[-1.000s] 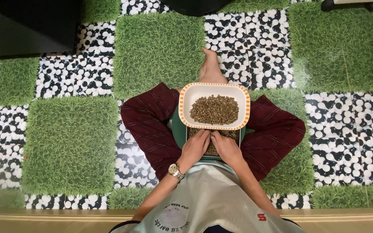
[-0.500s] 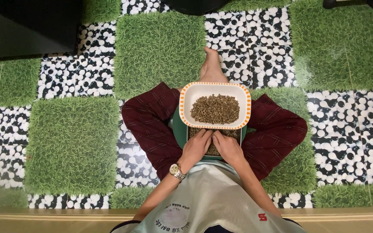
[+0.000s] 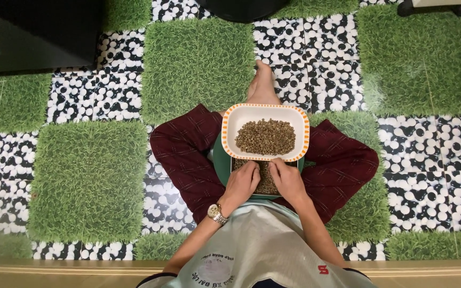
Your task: Sorting and inspecting green coffee beans by hand, moving them from a bowl into a tray.
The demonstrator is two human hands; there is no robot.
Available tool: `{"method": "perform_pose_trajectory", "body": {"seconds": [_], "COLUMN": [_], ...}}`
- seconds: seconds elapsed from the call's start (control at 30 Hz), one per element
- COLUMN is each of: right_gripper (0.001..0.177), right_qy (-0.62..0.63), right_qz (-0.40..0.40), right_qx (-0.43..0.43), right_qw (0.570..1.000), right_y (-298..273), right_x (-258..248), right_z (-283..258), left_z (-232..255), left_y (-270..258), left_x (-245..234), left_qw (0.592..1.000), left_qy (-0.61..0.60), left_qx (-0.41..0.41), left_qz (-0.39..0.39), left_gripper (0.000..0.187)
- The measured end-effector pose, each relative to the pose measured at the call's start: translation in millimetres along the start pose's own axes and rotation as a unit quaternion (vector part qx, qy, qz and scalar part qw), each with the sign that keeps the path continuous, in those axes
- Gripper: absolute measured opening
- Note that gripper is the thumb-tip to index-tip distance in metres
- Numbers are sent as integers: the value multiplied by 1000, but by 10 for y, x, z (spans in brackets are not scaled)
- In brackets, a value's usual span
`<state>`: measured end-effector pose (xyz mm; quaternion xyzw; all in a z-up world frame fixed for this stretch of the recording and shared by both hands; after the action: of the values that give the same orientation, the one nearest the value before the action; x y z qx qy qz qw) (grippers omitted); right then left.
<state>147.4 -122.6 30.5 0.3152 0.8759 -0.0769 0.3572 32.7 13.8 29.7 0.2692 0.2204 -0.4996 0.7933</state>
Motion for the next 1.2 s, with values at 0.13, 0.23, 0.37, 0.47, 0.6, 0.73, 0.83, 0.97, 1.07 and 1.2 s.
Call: {"method": "perform_pose_trajectory", "body": {"seconds": [0.13, 0.23, 0.37, 0.47, 0.6, 0.73, 0.83, 0.97, 1.07, 1.2], "right_gripper": [20, 22, 17, 22, 27, 18, 23, 43, 44, 40], "right_qy": [40, 91, 158, 167, 112, 58, -4, -123, -138, -149], "right_qz": [38, 59, 68, 60, 21, -27, -74, -109, -122, -138], "right_qx": [12, 15, 26, 34, 50, 35, 58, 57, 56, 57], "right_qw": [998, 994, 985, 983, 992, 997, 996, 985, 981, 978], "right_y": [141, 219, 288, 286, 159, -34, -111, -74, -46, 6], "right_x": [-59, -61, -77, -104, -58, -8, 84, 223, 300, 256], "right_z": [-9, -3, -66, -120, -23, -28, -21, 99, 170, 45], "left_z": [170, 282, 173, 115, 349, 109, -40, -112, -95, -8], "left_y": [163, 295, 377, 345, 233, 44, -18, 21, 29, 49], "left_x": [-181, -280, -181, -109, -306, -131, 31, 119, 107, 16], "left_qw": [1000, 986, 956, 961, 991, 993, 970, 962, 963, 968], "left_qy": [-9, -149, -273, -254, -85, 44, 216, 260, 256, 240], "left_qx": [-3, -73, -103, -105, -75, -61, -27, -2, 3, 15], "left_qz": [22, 1, -15, -22, -66, -96, -107, -89, -87, -77], "left_gripper": [24, 30, 27, 22, 11, 15, 23, 25, 22, 20]}}
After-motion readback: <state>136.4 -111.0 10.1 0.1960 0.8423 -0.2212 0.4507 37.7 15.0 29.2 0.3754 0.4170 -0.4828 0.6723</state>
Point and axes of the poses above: each hand's wrist, its own y-axis towards the middle knuckle, its own x-axis out of the palm, z = x × y, the point moved 3 cm from there along y, towards the middle knuckle, and after that the axes turned 2 degrees about -x, right-handed, at the moved point
